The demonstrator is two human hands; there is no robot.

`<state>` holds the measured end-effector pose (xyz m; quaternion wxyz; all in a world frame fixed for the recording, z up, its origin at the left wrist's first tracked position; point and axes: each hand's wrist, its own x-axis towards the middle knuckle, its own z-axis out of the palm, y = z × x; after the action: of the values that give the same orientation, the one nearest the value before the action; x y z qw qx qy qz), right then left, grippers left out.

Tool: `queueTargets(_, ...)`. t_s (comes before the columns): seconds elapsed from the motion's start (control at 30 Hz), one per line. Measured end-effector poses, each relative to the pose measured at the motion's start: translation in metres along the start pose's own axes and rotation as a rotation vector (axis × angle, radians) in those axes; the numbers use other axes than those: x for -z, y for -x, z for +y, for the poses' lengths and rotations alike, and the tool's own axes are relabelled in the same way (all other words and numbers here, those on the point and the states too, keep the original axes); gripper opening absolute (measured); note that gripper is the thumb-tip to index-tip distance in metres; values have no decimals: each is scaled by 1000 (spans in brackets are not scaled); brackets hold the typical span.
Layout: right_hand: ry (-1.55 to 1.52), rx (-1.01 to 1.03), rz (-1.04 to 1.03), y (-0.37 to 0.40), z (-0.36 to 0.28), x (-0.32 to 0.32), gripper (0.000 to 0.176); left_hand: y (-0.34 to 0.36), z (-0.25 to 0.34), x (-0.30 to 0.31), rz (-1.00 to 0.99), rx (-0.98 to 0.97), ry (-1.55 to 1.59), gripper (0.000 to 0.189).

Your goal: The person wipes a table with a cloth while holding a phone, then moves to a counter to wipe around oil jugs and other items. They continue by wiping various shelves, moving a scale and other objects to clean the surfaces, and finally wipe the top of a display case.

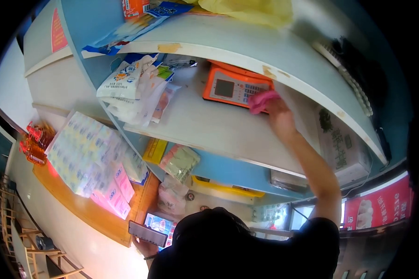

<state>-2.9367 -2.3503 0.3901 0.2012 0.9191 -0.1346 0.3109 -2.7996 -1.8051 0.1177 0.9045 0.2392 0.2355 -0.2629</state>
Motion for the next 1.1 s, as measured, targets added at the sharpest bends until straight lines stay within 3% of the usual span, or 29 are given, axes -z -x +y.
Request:
queueTargets(0.03,0,3,-3,-8,-4,8,12,3,3,4,29,-16,-3,45)
queueTargets(0.1,-748,-1164,55,-31,-7,23,22,10,7,9,37,-44,-24,46)
queueTargets(0.13,-751,-1165,57,-26,8,-2,22,13,11,11,41,-74,-52,48)
queueTargets(0.2,-767,-622,249,-18,29,-55,41,13,17,17,10,-66,-70,50)
queueTargets(0.23,-768,-627,249,-18,34,-58,41,12,19,21,7,-79,-76,51)
queueTargets(0.3,-1104,-706,-26,-19,41,-56,62,11,21,23,11,-90,-88,51)
queueTargets(0.33,-1106,-711,-33,-18,42,-55,62,10,21,21,15,-99,-120,50)
queueTargets(0.4,-1397,-859,-48,-18,41,-55,65,11,20,14,29,-119,-151,49)
queueTargets(0.53,-1280,-937,44,0,45,-48,52,9,12,-15,-109,-9,-39,46)
queueTargets(0.57,-1018,-1023,-53,7,45,-31,44,4,11,-15,-112,20,-43,47)
queueTargets(0.7,-1199,-1132,95,63,48,6,37,2,10,-18,-109,32,-15,44)
queueTargets(0.77,-1041,-1190,118,107,62,27,33,1,8,-11,-133,29,26,42)
queueTargets(0.93,-810,-1404,369,154,15,104,34,-17,14,19,-61,98,11,39)
queueTargets(1.1,-575,-1395,577,151,1,93,28,-29,23,-12,-226,178,-67,43)
